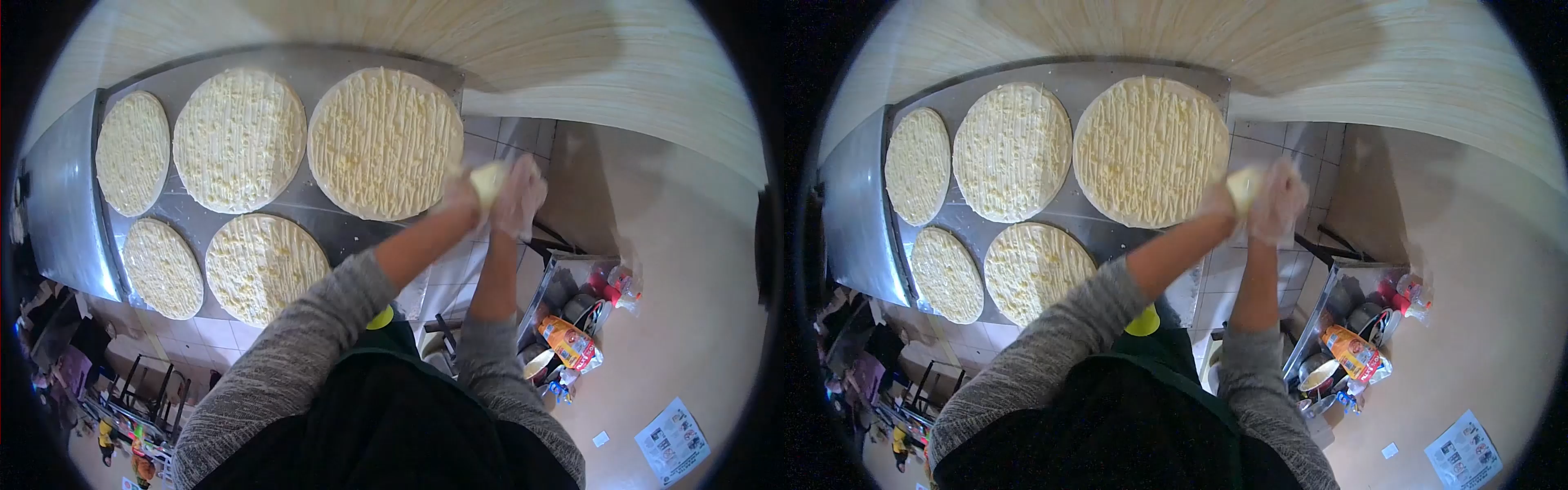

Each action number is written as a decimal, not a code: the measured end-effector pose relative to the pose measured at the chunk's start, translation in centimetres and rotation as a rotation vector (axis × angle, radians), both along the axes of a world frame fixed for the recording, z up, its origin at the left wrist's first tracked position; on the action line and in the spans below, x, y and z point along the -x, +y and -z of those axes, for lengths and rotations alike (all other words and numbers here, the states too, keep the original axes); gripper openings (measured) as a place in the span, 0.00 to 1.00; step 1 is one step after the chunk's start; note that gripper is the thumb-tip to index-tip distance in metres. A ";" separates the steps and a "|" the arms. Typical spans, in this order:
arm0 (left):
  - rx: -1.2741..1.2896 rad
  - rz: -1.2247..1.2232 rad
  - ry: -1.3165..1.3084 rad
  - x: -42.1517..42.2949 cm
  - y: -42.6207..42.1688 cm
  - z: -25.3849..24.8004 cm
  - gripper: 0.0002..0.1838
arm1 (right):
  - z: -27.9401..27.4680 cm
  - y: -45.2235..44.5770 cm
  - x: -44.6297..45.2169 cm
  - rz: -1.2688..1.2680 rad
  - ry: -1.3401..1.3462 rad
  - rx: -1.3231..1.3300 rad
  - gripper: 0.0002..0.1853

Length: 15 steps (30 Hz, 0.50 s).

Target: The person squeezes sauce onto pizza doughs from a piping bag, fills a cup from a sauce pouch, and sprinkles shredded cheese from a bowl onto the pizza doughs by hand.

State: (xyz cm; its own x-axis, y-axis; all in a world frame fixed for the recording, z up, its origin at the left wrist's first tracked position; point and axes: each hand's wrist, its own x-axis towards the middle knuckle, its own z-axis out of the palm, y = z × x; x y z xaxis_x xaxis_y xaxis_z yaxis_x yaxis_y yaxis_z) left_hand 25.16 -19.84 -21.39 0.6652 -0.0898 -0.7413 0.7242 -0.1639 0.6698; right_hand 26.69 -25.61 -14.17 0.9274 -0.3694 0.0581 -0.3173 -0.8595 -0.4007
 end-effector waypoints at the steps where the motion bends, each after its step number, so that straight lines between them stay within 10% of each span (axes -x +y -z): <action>1: 0.000 -0.002 -0.005 -0.2 0.1 -0.4 0.21 | -0.6 0.5 1.5 0.238 0.114 -0.398 0.12; 5: 0.216 -0.121 -0.026 0.6 -0.4 -0.7 0.20 | 0.5 -1.0 1.0 0.259 0.052 -0.652 0.11; 7: 0.461 -0.334 0.117 -2.4 -5.1 4.8 0.19 | 1.6 -1.4 -3.4 -0.314 -0.493 0.639 0.14; 8: 0.700 -0.547 0.270 -6.7 -7.6 8.5 0.19 | 1.7 -1.3 -3.7 -0.316 -0.490 0.638 0.14; 9: 0.936 -0.759 0.425 -6.6 -6.1 6.1 0.18 | 1.6 -1.1 -3.8 -0.285 -0.472 0.432 0.14; 10: 0.390 -0.642 0.579 -6.1 -5.1 3.2 0.17 | 1.5 -0.9 -3.9 -0.249 -0.456 0.226 0.15; 15: 0.246 -0.329 0.318 -0.1 -1.9 -0.9 0.17 | 0.9 -0.5 1.1 0.238 -0.190 -0.778 0.14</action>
State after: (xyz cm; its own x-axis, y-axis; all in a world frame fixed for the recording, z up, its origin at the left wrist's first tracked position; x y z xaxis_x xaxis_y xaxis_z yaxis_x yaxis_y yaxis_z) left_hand 25.28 -21.69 -20.53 0.4330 -0.1113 -0.8945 0.8849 0.2413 0.3984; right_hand 25.56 -26.12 -15.04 0.8197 -0.5537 -0.1468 -0.3221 -0.2337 -0.9174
